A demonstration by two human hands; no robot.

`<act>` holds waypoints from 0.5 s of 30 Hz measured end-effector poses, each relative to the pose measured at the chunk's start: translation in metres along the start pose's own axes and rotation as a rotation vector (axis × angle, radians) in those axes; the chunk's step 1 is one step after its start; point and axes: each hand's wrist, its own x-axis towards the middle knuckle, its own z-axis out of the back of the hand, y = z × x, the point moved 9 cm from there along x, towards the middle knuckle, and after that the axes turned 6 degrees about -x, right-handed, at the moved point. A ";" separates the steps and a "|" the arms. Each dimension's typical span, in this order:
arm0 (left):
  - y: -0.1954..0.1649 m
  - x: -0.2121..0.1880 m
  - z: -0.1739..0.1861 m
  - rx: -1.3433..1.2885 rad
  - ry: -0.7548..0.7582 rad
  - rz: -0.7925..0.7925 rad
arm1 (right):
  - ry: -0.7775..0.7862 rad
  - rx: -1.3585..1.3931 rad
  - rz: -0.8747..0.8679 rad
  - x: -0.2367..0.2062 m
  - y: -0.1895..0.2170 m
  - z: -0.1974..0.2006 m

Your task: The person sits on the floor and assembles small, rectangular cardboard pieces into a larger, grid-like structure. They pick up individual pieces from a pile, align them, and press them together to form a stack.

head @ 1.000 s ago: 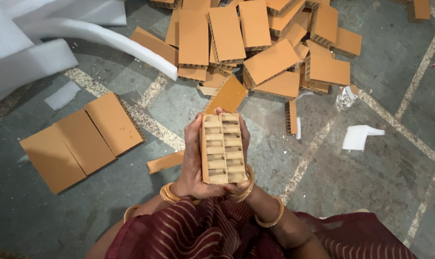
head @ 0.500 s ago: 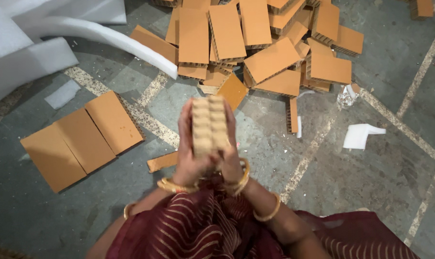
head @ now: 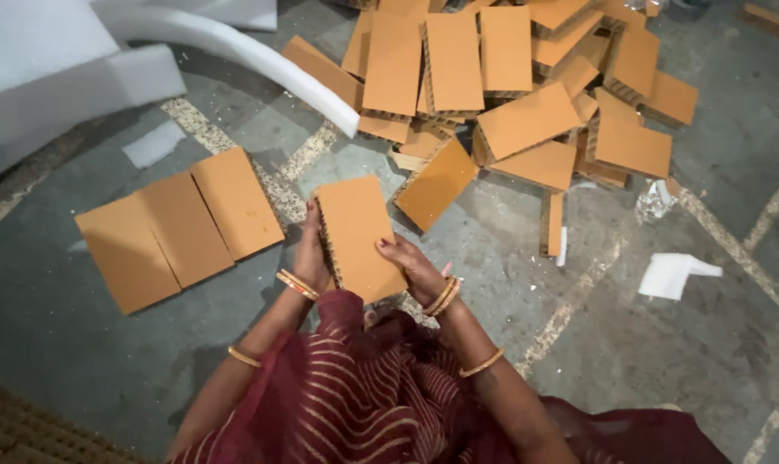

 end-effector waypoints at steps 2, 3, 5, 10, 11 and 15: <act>-0.001 -0.002 0.033 0.169 -0.134 0.048 | -0.061 -0.075 -0.016 0.011 -0.014 0.006; -0.003 -0.005 0.049 0.254 -0.199 0.076 | -0.095 -0.122 -0.028 0.020 -0.020 0.009; -0.017 -0.010 0.075 0.236 -0.267 0.027 | -0.162 -0.221 -0.047 0.044 -0.030 0.016; -0.036 -0.028 0.118 0.176 -0.327 -0.055 | -0.272 -0.433 -0.005 0.118 -0.044 0.028; -0.037 -0.031 0.121 0.163 -0.332 -0.067 | -0.244 -0.426 0.044 0.135 -0.044 0.025; -0.037 -0.037 0.128 0.170 -0.391 -0.074 | -0.159 -0.446 0.204 0.178 -0.035 0.012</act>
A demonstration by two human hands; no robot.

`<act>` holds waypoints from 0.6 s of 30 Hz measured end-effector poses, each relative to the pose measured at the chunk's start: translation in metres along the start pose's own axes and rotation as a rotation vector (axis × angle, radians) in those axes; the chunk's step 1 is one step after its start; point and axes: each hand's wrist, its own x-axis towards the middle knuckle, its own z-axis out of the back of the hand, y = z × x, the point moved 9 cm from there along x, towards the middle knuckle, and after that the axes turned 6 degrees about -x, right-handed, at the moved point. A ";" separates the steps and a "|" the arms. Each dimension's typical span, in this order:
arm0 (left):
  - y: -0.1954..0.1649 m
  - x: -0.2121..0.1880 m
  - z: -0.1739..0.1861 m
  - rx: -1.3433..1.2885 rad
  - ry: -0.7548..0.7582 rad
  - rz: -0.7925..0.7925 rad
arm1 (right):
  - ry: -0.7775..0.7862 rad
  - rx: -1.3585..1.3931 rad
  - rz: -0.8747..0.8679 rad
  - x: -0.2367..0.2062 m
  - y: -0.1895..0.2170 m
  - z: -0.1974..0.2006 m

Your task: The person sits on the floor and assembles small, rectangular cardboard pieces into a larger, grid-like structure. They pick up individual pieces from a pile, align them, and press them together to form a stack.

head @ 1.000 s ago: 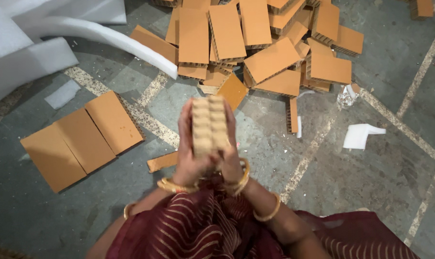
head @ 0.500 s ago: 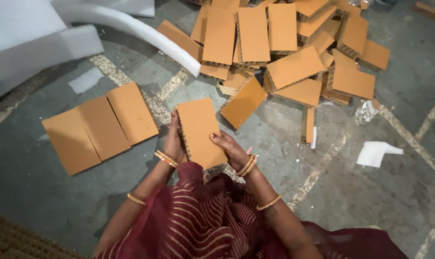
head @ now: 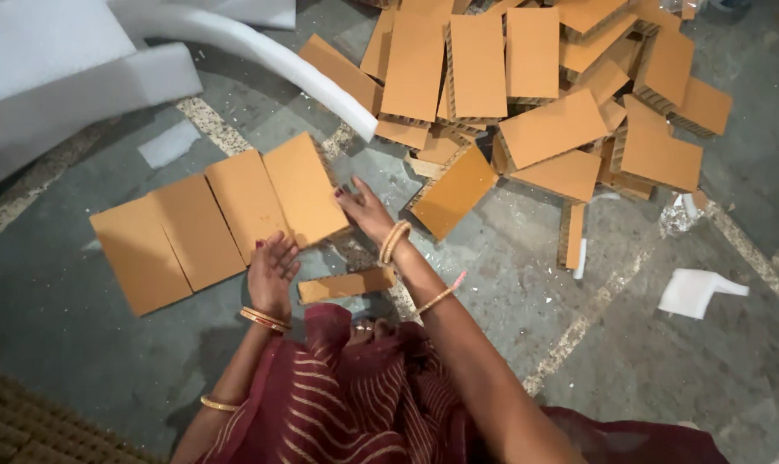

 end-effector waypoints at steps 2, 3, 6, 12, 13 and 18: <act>0.001 -0.003 -0.001 -0.002 0.004 0.008 | -0.058 -0.083 0.014 -0.002 0.000 0.007; 0.000 -0.003 -0.002 -0.002 0.010 0.011 | -0.130 -0.155 -0.002 -0.010 0.002 0.018; 0.001 -0.007 -0.003 0.002 0.011 -0.005 | -0.264 -0.191 0.056 -0.054 0.021 0.055; 0.015 -0.008 -0.002 -0.059 0.042 0.037 | -0.812 -0.686 0.087 -0.140 0.060 0.154; 0.019 -0.007 -0.006 -0.056 0.067 0.048 | -0.844 -0.614 -0.005 -0.140 0.051 0.165; 0.038 -0.008 -0.030 -0.009 0.148 0.090 | -0.931 -0.427 -0.306 -0.116 0.015 0.175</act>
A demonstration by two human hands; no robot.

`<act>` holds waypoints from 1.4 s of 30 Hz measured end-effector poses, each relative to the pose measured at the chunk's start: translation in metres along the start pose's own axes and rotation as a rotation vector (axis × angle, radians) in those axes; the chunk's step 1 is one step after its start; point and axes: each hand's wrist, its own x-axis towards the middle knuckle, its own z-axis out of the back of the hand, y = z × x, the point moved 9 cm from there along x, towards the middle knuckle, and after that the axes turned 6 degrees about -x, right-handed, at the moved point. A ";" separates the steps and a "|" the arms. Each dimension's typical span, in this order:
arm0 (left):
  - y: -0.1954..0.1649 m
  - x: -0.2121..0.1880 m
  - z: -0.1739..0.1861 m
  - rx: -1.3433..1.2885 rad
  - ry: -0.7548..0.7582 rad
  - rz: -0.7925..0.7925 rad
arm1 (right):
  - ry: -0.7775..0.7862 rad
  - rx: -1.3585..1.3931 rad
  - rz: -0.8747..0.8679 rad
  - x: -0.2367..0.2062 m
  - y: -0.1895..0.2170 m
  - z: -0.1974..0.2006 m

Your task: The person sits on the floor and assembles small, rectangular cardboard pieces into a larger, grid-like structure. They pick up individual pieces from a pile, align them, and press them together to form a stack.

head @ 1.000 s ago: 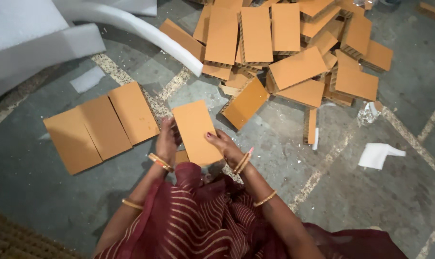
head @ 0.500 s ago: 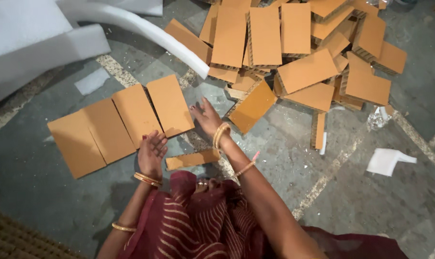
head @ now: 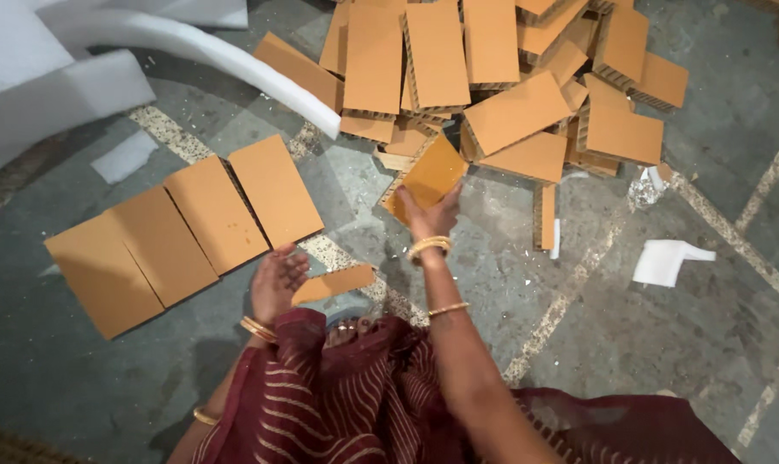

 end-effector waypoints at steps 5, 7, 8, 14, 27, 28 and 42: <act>0.027 0.000 -0.041 0.124 0.126 0.101 | 0.016 -0.141 -0.046 0.008 -0.008 -0.021; 0.034 -0.001 -0.057 0.129 0.194 0.107 | 0.034 -0.054 0.010 0.013 -0.009 -0.016; 0.036 -0.002 -0.064 0.134 0.228 0.098 | 0.070 0.026 0.039 0.012 -0.010 -0.012; 0.038 -0.003 -0.109 0.174 0.358 0.257 | 0.705 0.594 0.056 -0.055 0.020 -0.015; -0.012 -0.017 -0.140 -0.075 0.550 0.160 | 0.206 0.826 0.373 0.060 0.007 0.056; -0.014 -0.018 -0.136 -0.066 0.547 0.156 | 0.121 0.725 0.078 0.096 -0.022 0.058; -0.021 -0.013 -0.100 -0.081 0.489 0.138 | 0.095 0.984 -0.185 0.139 -0.013 0.067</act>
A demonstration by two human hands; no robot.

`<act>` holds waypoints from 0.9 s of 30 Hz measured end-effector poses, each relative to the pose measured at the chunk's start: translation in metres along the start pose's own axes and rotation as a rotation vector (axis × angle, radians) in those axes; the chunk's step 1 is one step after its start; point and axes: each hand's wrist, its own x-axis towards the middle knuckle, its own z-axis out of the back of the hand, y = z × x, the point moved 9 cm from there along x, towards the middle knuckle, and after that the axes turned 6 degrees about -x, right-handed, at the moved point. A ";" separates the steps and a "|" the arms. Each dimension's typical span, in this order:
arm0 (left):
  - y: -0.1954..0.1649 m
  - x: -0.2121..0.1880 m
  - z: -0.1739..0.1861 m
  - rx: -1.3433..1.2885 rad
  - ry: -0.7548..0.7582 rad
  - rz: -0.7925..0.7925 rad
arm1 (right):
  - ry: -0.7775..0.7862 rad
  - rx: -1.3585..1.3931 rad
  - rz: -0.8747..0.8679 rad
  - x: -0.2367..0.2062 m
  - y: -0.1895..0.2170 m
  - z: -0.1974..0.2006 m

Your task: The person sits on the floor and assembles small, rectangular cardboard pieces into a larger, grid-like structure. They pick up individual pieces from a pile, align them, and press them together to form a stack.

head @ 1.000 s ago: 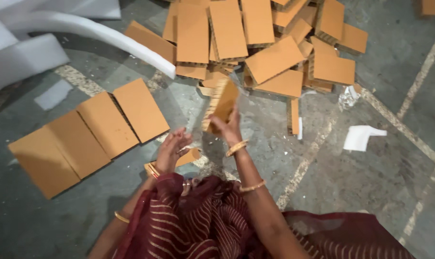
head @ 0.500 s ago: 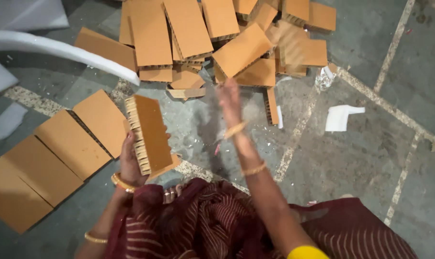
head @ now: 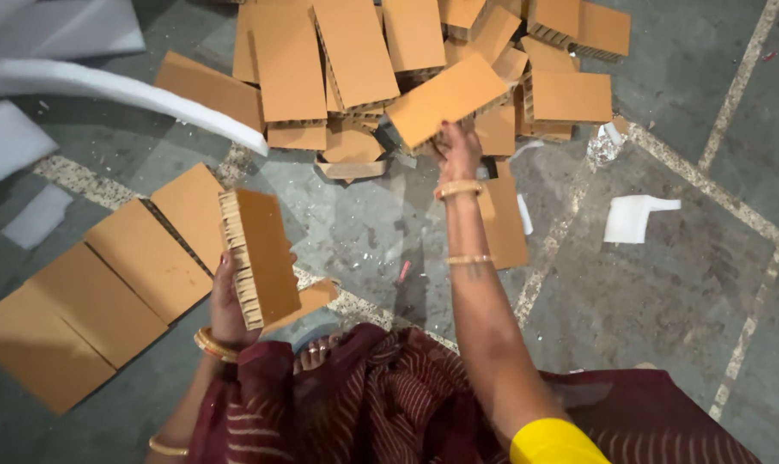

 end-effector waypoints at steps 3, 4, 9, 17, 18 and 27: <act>0.000 0.008 -0.002 0.123 0.047 -0.053 | 0.138 -0.119 0.130 -0.061 0.018 -0.001; 0.005 0.012 -0.002 0.086 0.047 -0.026 | 0.212 -0.155 0.171 -0.086 0.021 -0.005; 0.014 0.034 -0.025 0.189 0.011 -0.041 | 0.456 -0.590 0.252 -0.194 0.021 -0.047; 0.011 0.021 -0.087 0.026 0.172 -0.156 | 0.596 -0.629 0.572 -0.276 0.042 -0.101; 0.010 0.020 -0.086 0.014 0.153 -0.169 | 0.598 -0.620 0.672 -0.279 0.047 -0.104; 0.016 0.016 -0.093 0.074 0.067 -0.251 | 0.718 -0.081 0.294 -0.271 0.018 -0.115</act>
